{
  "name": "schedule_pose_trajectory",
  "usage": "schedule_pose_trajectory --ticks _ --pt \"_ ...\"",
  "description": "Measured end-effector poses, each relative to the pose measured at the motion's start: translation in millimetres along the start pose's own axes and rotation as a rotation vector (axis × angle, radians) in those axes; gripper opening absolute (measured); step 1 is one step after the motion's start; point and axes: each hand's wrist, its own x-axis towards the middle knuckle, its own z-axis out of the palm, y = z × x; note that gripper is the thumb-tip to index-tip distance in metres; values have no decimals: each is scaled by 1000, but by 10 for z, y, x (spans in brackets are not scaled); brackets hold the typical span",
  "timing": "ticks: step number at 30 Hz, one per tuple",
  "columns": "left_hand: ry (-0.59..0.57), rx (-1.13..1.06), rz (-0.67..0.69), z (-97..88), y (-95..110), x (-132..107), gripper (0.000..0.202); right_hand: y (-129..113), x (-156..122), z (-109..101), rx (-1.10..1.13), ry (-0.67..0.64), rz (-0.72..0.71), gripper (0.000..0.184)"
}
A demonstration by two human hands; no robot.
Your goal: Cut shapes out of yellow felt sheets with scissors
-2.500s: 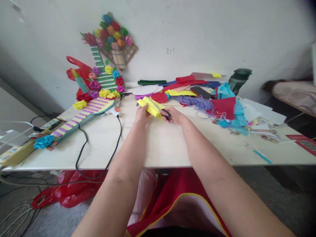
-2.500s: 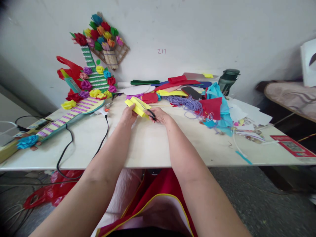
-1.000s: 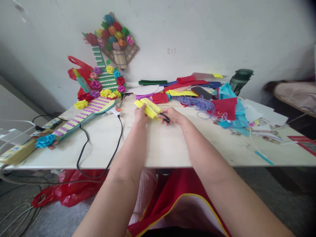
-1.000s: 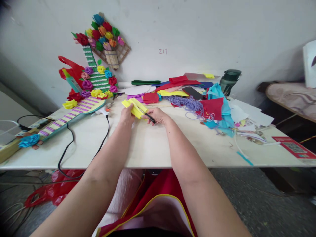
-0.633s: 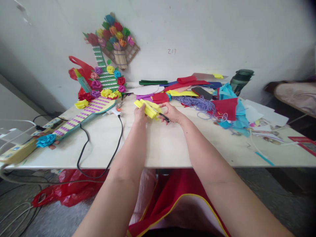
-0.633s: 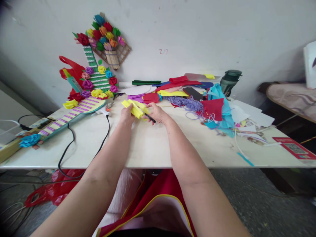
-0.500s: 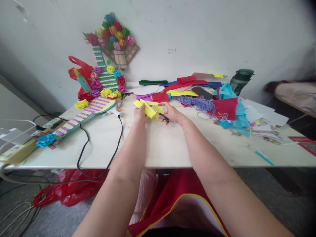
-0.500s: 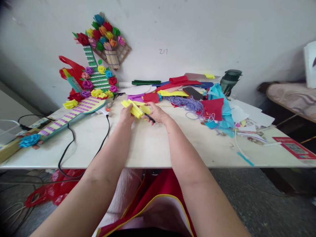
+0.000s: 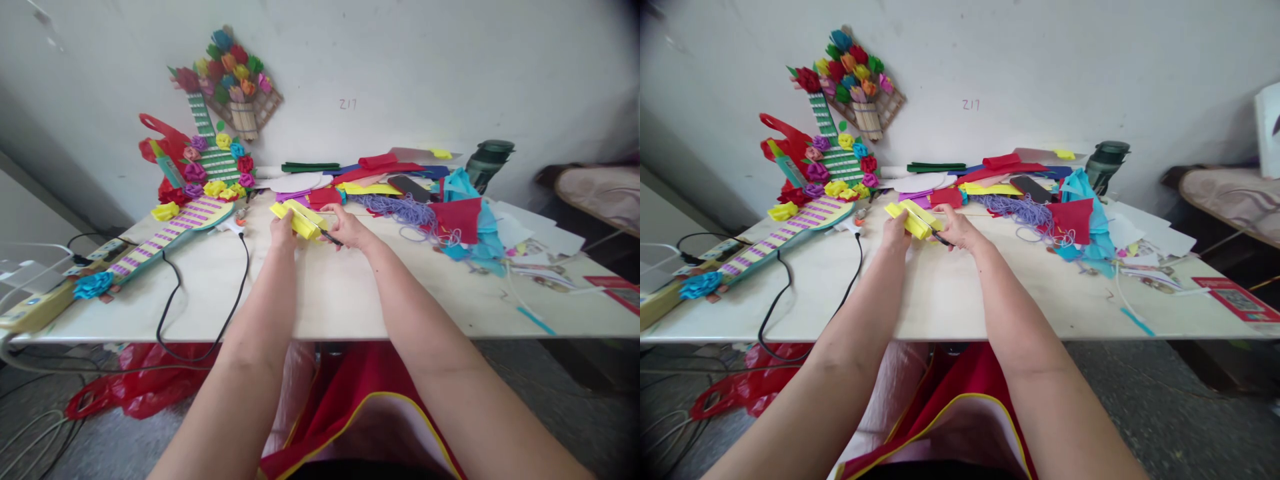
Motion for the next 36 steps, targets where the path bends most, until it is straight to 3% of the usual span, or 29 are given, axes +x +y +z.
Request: schedule_pose_trajectory --ticks 3,12,16,25,36 --pt "-13 13 7 -8 -6 -3 6 -38 -15 -5 8 -51 -2 71" --pt "-44 54 52 -12 -19 -5 9 12 32 30 153 -144 150 43" --pt "-85 80 36 3 -16 -36 10 39 29 12 239 -191 174 22" --pt "-156 108 49 22 -78 -59 10 24 -6 -6 364 -213 237 30" --pt "-198 97 40 30 -113 -50 16 49 0 -6 353 -192 204 33"
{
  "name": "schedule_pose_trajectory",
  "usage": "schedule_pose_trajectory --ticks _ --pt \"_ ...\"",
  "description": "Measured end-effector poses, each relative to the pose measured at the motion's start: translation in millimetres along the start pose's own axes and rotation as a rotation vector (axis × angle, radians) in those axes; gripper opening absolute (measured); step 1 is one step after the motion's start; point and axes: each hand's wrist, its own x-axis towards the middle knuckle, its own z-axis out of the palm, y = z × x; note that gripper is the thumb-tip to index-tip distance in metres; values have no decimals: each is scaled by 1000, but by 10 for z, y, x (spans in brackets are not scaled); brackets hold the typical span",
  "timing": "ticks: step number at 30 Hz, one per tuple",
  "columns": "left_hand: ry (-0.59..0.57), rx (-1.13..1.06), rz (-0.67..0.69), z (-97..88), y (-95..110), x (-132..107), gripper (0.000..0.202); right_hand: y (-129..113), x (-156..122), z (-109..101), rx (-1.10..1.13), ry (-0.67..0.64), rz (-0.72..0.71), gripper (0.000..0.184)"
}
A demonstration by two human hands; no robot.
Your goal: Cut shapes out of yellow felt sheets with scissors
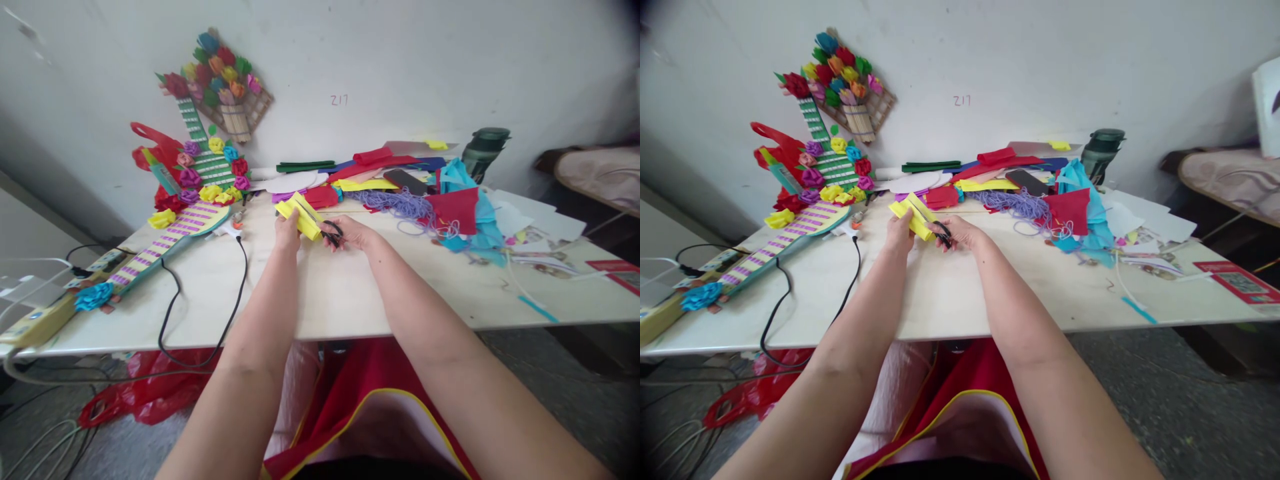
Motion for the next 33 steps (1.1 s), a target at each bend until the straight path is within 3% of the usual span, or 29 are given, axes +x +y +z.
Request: schedule_pose_trajectory --ticks 17,33 --pt "17 -14 -10 50 39 -41 6 71 73 -25 -26 48 -27 33" --pt "-1 -38 1 44 69 -53 9 94 113 -25 14 66 -22 24"
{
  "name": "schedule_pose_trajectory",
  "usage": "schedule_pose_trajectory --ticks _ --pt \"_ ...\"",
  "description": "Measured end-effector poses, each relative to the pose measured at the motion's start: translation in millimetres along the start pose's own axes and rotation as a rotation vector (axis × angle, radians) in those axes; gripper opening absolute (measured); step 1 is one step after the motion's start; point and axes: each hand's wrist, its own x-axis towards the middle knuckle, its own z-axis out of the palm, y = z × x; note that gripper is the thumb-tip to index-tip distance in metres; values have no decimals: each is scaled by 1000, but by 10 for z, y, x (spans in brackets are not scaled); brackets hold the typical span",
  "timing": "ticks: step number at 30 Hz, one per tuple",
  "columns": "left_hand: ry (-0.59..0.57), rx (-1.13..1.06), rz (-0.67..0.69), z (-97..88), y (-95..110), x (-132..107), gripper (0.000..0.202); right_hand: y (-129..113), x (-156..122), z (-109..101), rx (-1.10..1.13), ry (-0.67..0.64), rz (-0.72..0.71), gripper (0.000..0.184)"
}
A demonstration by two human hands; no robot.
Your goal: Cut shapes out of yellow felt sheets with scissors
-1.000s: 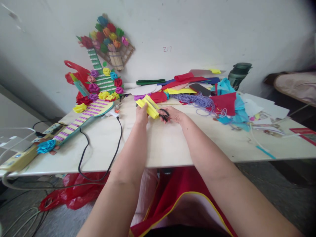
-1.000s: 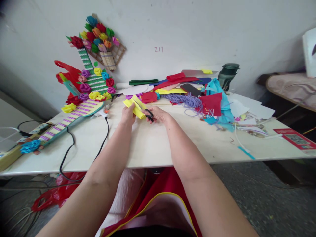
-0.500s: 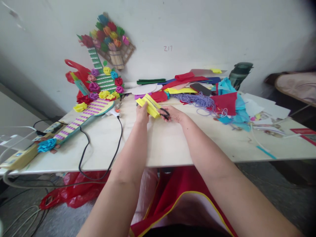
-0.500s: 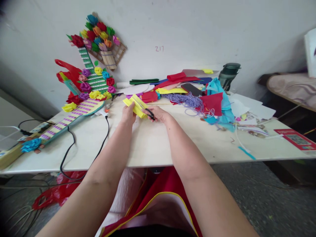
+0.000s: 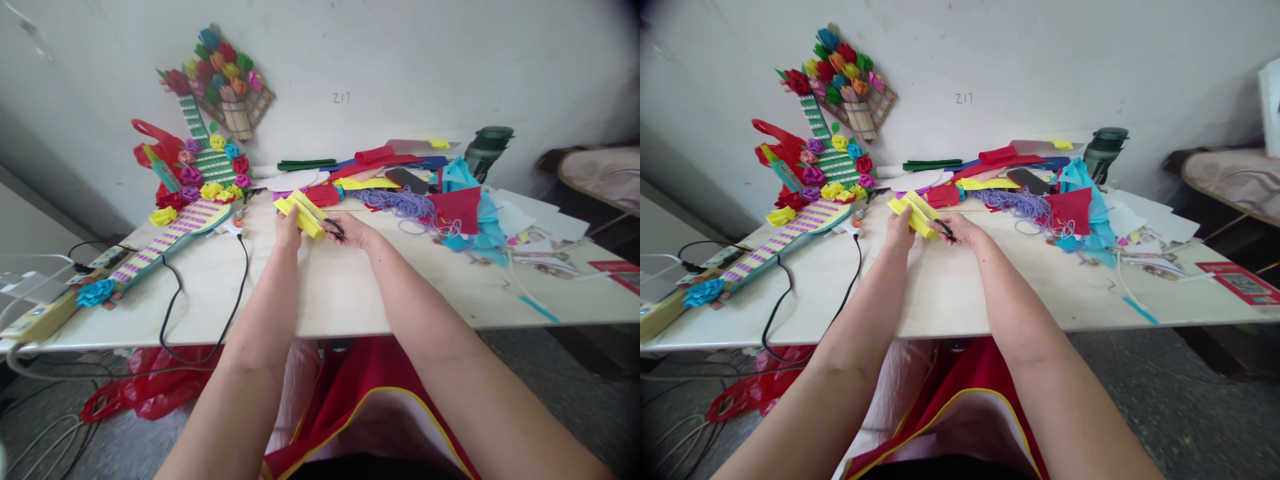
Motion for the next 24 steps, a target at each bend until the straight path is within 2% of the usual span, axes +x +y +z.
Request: schedule_pose_trajectory --ticks 11,24 --pt "7 -6 -4 -4 7 10 13 -142 -101 59 5 20 11 21" --pt "8 20 -22 16 -11 -13 11 3 -23 -22 -9 -48 -30 27"
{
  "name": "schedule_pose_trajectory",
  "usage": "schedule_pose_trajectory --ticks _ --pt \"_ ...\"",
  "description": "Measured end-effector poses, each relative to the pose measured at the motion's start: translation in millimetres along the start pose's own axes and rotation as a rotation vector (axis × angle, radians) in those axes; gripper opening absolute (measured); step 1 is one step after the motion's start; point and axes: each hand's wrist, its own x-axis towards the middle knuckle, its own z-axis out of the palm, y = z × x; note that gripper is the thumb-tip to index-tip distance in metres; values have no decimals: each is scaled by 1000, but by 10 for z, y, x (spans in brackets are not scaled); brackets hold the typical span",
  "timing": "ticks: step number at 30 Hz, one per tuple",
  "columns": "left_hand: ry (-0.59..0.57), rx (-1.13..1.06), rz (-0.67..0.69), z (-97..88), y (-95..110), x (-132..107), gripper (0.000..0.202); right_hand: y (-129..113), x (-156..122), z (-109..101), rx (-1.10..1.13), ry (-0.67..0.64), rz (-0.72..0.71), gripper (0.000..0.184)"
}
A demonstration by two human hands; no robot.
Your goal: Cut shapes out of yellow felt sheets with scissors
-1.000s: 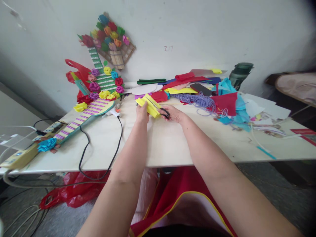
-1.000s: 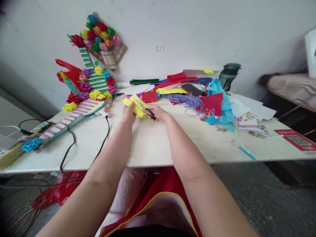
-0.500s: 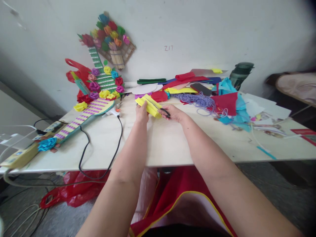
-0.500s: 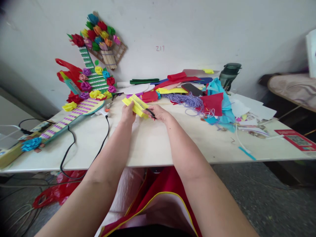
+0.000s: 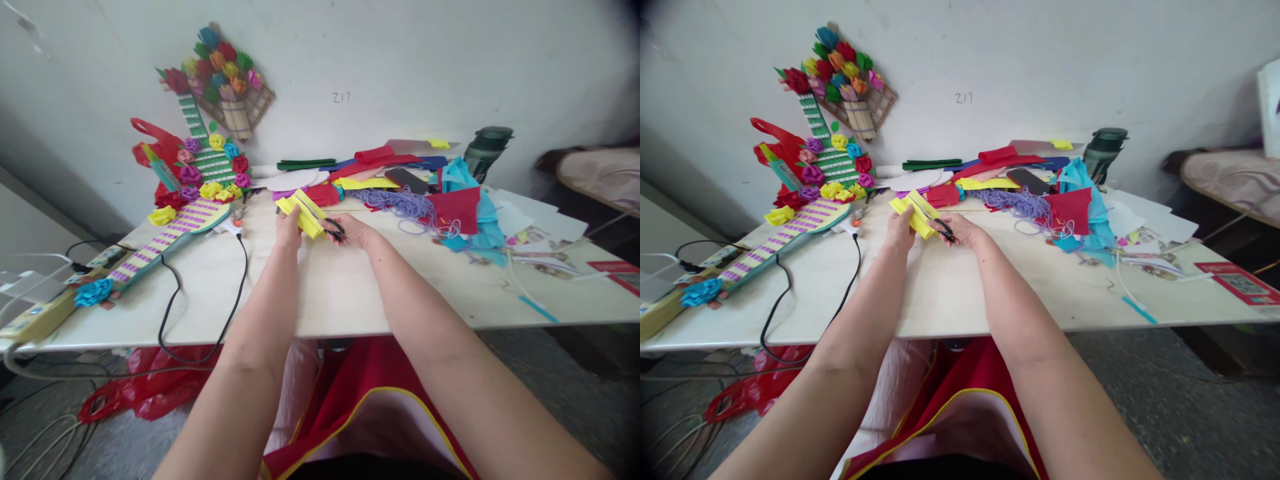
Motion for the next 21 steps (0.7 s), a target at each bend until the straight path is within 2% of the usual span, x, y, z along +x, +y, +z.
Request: schedule_pose_trajectory --ticks 11,21 --pt "-25 26 20 -16 11 -6 20 -36 -22 13 57 14 3 24" --pt "-31 -9 25 -48 -18 51 15 -34 14 50 57 41 -22 22"
